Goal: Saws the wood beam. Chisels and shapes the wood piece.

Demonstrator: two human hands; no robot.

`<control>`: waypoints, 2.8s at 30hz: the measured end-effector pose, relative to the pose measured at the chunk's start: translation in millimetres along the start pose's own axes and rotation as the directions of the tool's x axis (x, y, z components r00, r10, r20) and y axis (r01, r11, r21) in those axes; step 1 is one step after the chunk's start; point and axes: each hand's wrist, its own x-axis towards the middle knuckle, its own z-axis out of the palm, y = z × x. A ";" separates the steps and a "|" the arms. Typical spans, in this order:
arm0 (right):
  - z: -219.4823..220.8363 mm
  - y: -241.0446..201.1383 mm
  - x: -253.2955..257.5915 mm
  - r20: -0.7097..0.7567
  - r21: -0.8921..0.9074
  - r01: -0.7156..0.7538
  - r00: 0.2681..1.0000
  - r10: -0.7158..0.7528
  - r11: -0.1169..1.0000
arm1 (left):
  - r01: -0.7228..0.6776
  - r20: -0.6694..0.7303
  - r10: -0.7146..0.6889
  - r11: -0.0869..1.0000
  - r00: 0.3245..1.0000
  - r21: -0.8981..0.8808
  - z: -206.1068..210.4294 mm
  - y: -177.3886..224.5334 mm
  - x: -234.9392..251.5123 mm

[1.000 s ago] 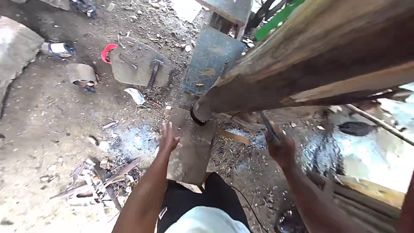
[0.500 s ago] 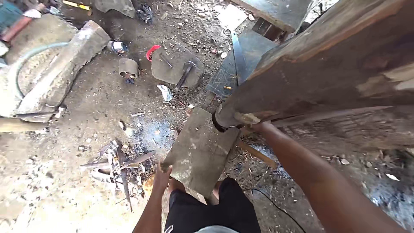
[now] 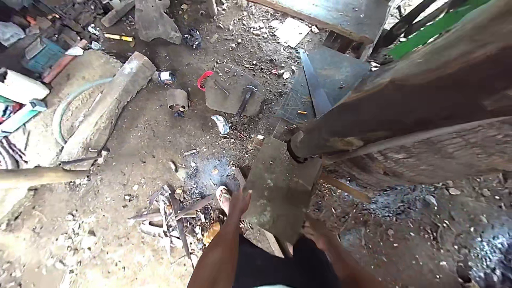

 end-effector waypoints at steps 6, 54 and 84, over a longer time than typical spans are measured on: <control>84.4 10.5 -62.9 -0.099 -0.010 0.016 0.995 -0.017 1.000 | 0.064 -0.044 -0.062 0.997 0.997 0.049 -65.9 2.8 -2.4; 514.2 -529.4 193.4 -0.013 -0.467 0.288 0.943 -0.331 0.836 | -0.167 -0.137 0.400 0.635 0.906 0.754 -785.5 95.5 549.1; 412.6 -512.8 302.1 -0.608 -0.331 0.705 0.349 -0.713 0.627 | -0.574 0.047 0.807 0.375 0.588 0.728 -605.7 191.4 812.8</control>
